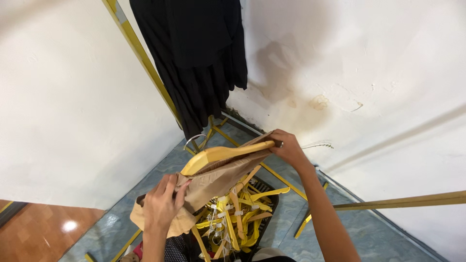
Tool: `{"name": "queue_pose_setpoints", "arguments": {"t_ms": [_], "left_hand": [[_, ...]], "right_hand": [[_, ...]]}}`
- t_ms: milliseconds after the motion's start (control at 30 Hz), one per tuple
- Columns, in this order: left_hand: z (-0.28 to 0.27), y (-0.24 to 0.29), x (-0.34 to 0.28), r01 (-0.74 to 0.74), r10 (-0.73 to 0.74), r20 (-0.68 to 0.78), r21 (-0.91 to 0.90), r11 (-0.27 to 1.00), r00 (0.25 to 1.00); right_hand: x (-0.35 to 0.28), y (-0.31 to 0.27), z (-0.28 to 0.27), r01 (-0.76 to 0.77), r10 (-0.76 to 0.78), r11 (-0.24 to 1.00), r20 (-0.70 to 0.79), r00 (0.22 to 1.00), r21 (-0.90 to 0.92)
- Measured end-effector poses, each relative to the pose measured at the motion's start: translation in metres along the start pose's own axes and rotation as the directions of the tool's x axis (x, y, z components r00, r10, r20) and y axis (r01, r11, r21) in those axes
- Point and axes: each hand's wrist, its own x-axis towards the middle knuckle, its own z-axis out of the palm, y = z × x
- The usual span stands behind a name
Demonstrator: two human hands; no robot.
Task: The person picks up garments from a pile on the floor, places them on hangers, and hangs them on a metal clothing rack. The person handles black shorts, light grey shorts, a black dress, and a beige top, using both plastic and wooden hangers.
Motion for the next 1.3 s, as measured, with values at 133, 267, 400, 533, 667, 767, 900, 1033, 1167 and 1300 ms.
{"name": "queue_pose_setpoints", "arguments": {"t_ms": [133,267,400,533,667,767,900,1033,1167,1300], "left_hand": [[0.014,-0.004,-0.007,-0.018,0.018,0.07,0.004,1.0,0.997],[0.032,-0.006,-0.014,-0.077,0.075,0.128,0.006,0.997,0.989],[0.055,0.021,-0.024,0.025,-0.015,0.281,-0.032,0.999,0.96],[0.072,0.049,-0.029,0.024,0.002,0.206,-0.123,0.992,0.978],[0.059,0.058,-0.035,0.116,-0.064,0.243,-0.208,0.971,0.968],[0.03,0.051,-0.032,0.308,-0.205,0.384,-0.228,0.924,0.9],[-0.021,0.046,-0.028,0.434,-0.321,0.372,-0.276,0.858,0.871],[-0.049,0.048,-0.012,0.427,-0.266,0.437,-0.326,0.843,0.859],[-0.076,0.039,-0.002,0.168,-0.087,0.259,-0.312,0.935,0.962],[-0.097,0.039,0.001,-0.021,0.033,0.038,-0.285,0.958,0.999]], "right_hand": [[-0.001,0.001,-0.01,0.0,0.01,0.996,0.108,0.994,-0.087],[-0.006,0.006,-0.012,-0.005,0.034,0.993,0.239,0.97,-0.122],[-0.022,-0.015,0.001,0.053,-0.029,0.993,0.223,0.974,-0.103],[-0.036,-0.058,0.015,-0.068,0.075,0.997,0.212,0.974,-0.04],[-0.059,-0.103,0.016,0.121,-0.126,0.991,0.107,0.986,0.05],[-0.071,-0.124,0.003,-0.027,-0.021,0.894,0.102,0.995,0.446],[-0.082,-0.132,-0.013,0.324,-0.324,0.946,-0.023,0.946,0.002],[-0.091,-0.134,-0.003,0.154,-0.134,0.969,0.114,0.984,-0.194],[-0.111,-0.143,0.006,-0.004,0.003,0.988,-0.003,1.0,-0.154],[-0.123,-0.161,0.002,0.01,-0.032,0.993,-0.188,0.982,-0.114]]}}
